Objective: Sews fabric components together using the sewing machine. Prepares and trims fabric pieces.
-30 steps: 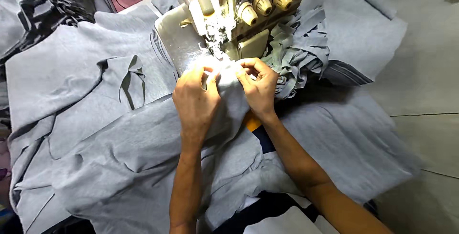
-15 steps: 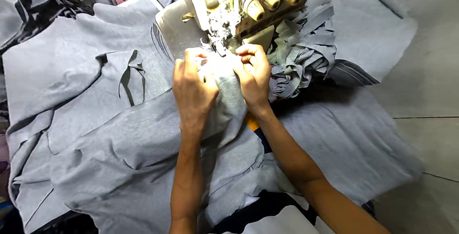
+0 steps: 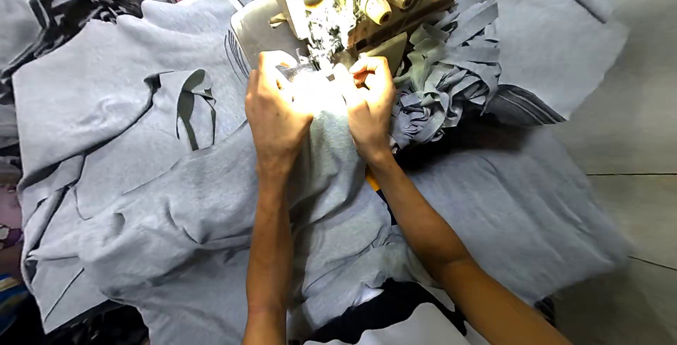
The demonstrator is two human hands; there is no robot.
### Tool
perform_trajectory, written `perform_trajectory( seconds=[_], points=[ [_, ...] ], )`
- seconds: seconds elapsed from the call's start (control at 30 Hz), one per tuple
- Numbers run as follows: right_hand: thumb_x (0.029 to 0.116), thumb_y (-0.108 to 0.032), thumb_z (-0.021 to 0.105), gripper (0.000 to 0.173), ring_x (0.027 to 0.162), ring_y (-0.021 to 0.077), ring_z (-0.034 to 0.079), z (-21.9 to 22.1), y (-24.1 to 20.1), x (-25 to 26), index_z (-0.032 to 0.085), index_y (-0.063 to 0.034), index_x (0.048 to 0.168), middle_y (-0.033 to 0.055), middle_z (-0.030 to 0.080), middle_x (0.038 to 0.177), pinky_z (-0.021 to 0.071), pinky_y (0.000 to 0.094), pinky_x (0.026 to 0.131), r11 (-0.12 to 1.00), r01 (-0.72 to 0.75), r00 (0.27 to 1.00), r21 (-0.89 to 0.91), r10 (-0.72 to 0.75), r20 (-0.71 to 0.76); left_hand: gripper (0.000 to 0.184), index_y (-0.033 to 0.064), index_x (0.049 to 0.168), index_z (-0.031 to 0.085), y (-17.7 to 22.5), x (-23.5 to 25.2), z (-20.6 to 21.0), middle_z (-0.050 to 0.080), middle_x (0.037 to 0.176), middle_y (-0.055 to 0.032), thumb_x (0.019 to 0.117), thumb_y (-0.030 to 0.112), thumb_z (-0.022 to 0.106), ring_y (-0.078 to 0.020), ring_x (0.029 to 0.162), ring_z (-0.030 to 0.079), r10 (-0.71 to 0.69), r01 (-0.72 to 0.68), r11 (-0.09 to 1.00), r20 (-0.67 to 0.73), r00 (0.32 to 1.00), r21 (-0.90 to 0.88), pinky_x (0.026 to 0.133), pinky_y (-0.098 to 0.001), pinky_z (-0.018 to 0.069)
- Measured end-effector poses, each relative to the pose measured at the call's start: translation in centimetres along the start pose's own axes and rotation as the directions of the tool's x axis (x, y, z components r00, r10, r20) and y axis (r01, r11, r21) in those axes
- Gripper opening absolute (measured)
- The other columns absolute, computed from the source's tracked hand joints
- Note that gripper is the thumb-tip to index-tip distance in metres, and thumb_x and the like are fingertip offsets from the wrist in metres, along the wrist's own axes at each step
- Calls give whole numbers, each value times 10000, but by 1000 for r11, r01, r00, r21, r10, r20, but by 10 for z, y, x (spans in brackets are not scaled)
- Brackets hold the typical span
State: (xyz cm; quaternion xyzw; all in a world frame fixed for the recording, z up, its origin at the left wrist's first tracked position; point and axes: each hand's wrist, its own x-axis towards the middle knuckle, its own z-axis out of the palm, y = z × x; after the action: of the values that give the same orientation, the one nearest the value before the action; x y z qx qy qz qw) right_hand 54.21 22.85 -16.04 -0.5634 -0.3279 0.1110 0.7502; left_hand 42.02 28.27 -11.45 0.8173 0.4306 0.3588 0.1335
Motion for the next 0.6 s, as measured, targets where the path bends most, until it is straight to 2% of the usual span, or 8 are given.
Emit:
perform_trajectory(
  seconds=[0.3,0.43,0.5,0.57,0.6],
  points=[
    [919,-4,671,101,713,95,613,3,4,1,591,-8,979,69,624,869,541,228,609,997,65,997,-47,-67,-37,334,81,1197,650,-5,5,1,577,772,-42,894,214,693,-173,697,551,20,-20,999,-9,1000,25,639,-324,459],
    [921,-29,693,110,694,98,611,3,6,2,595,-19,969,61,622,839,541,237,598,997,68,997,-42,-69,-33,218,95,1098,684,-8,-1,-5,653,838,-51,915,212,700,-223,840,600,30,-29,998,-11,999,58,760,-369,467],
    [937,-40,687,104,718,101,613,1,6,1,597,-12,980,65,626,862,541,238,620,998,59,998,-35,-60,-23,217,97,1125,673,-8,-10,-20,680,948,-74,947,222,680,-232,908,631,-28,26,999,52,998,36,797,-400,502],
    [943,-19,649,88,735,96,619,-4,3,-1,596,-2,1011,67,628,885,549,233,645,999,21,1000,-29,-21,7,199,92,1123,657,-8,-21,-38,683,959,-92,978,228,678,-218,861,654,-90,90,996,114,989,3,752,-412,527],
    [949,-23,628,100,740,98,628,-9,0,-5,595,-2,1042,71,633,897,556,236,651,999,-16,999,-37,18,34,186,91,1090,670,-10,-23,-43,685,925,-85,978,239,691,-188,801,652,-113,116,993,123,986,-15,712,-382,531]
  ],
)
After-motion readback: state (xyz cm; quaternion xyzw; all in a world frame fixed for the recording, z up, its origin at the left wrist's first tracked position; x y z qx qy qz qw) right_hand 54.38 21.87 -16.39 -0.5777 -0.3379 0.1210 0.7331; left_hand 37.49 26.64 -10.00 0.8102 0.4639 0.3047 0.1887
